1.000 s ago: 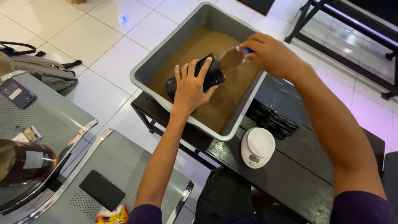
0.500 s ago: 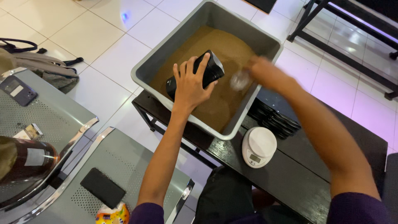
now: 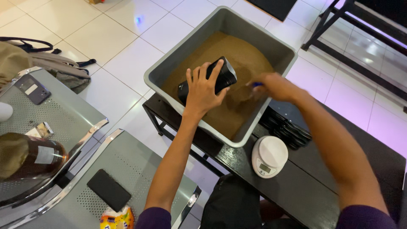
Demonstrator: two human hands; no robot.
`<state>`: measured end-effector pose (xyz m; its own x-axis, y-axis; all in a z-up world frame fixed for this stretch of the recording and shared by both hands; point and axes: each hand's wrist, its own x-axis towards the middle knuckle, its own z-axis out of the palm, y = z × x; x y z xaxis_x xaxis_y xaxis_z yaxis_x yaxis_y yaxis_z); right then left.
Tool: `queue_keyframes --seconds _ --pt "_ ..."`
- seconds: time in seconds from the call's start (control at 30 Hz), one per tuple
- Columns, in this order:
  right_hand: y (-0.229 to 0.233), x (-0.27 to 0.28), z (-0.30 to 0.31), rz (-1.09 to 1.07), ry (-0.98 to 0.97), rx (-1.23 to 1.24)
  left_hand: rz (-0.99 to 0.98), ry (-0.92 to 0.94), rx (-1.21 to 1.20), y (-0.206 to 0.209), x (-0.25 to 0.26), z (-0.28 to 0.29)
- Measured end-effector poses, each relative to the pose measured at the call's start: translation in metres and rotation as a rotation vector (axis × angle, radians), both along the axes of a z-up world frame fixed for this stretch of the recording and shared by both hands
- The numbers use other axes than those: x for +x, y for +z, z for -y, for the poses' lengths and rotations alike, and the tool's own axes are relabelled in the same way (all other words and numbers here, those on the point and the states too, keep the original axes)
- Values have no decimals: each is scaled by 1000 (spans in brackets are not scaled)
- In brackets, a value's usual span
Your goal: The person scoops a brown granular substance from a large bin into black pouches using a cut plastic bottle, weighs each pouch on a digital scale, folds the top, and places it in a bin. The process is repeated for multiple pouches.
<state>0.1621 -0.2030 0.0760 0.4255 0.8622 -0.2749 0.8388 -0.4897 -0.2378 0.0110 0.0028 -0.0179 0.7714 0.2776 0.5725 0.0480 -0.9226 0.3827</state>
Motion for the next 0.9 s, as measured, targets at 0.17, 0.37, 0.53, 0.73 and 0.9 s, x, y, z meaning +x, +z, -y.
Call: queue_keyframes --seconds 0.17,0.37,0.53,0.73,0.9 --pt "38 15 13 46 -230 74 -51 -26 -10 1 -1 0" --pt "65 13 12 215 -168 221 -90 -47 21 -2 1 1" --pt "67 -7 -10 220 -12 307 -76 -82 45 11 -6 1" --pt "57 -10 -21 424 270 445 -31 -78 18 13 -9 1" --pt "59 -5 -9 512 179 443 -10 -59 -35 15 -10 -1"
